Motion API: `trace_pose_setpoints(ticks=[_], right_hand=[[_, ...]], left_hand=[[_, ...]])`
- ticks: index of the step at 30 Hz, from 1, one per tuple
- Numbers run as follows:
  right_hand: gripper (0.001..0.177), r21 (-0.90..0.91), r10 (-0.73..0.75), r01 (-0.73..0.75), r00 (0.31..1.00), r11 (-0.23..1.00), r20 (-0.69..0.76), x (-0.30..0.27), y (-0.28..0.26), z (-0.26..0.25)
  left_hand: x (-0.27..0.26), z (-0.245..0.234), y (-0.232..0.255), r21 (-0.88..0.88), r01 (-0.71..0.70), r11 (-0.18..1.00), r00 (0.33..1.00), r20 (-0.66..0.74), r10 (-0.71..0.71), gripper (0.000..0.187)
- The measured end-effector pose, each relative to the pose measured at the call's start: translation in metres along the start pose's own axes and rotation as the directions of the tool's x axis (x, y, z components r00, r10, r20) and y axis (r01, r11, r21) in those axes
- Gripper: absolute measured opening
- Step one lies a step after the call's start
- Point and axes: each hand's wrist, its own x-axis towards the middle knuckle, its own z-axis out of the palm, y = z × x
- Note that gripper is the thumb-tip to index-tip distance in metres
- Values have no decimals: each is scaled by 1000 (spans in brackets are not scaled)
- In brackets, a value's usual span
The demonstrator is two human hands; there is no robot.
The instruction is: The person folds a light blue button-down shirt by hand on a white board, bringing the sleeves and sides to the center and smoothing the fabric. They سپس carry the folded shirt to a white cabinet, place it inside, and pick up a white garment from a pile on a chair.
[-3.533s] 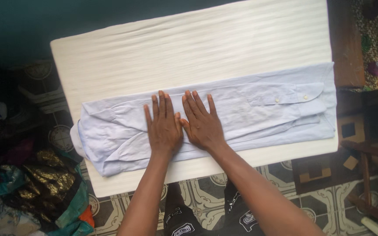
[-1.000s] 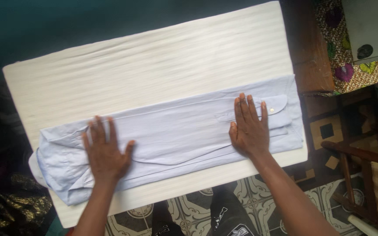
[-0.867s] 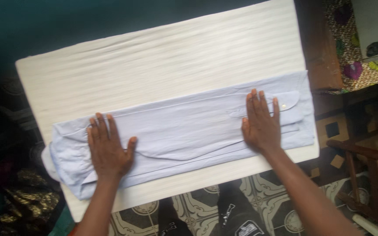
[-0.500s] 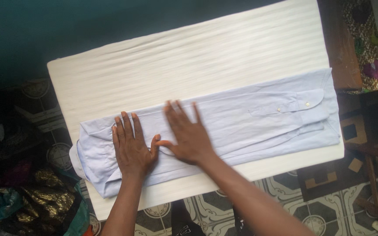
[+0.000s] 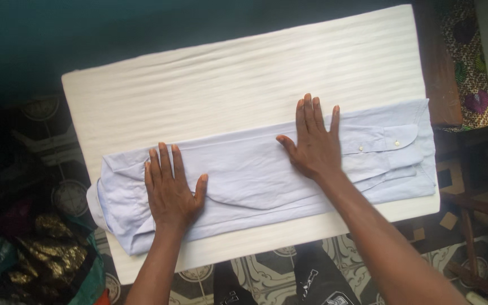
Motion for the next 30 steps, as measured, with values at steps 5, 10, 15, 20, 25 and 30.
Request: trace_pose_setpoints(ticks=[5, 10, 15, 20, 25, 30], right_hand=[[92, 176, -217, 231, 972, 957, -94, -19, -109, 16], [86, 166, -231, 243, 969, 956, -91, -25, -121, 16], [85, 144, -210, 231, 966, 962, -150, -27, -122, 17], [86, 124, -216, 230, 969, 965, -120, -27, -123, 17], [84, 95, -224, 241, 961, 966, -160, -28, -123, 13], [86, 57, -207, 215, 972, 975, -111, -24, -126, 11]], left_hand=[[-4, -3, 2, -15, 10, 1000, 999, -42, -10, 86], [0, -4, 2, -76, -3, 997, 999, -47, -1, 88], [2, -11, 14, 33, 20, 999, 999, 32, -21, 91], [21, -7, -4, -45, 11, 999, 998, 68, -8, 90], [26, -6, -52, 8, 57, 998, 984, 170, -57, 97], [30, -13, -73, 109, 128, 986, 969, 199, -148, 100]])
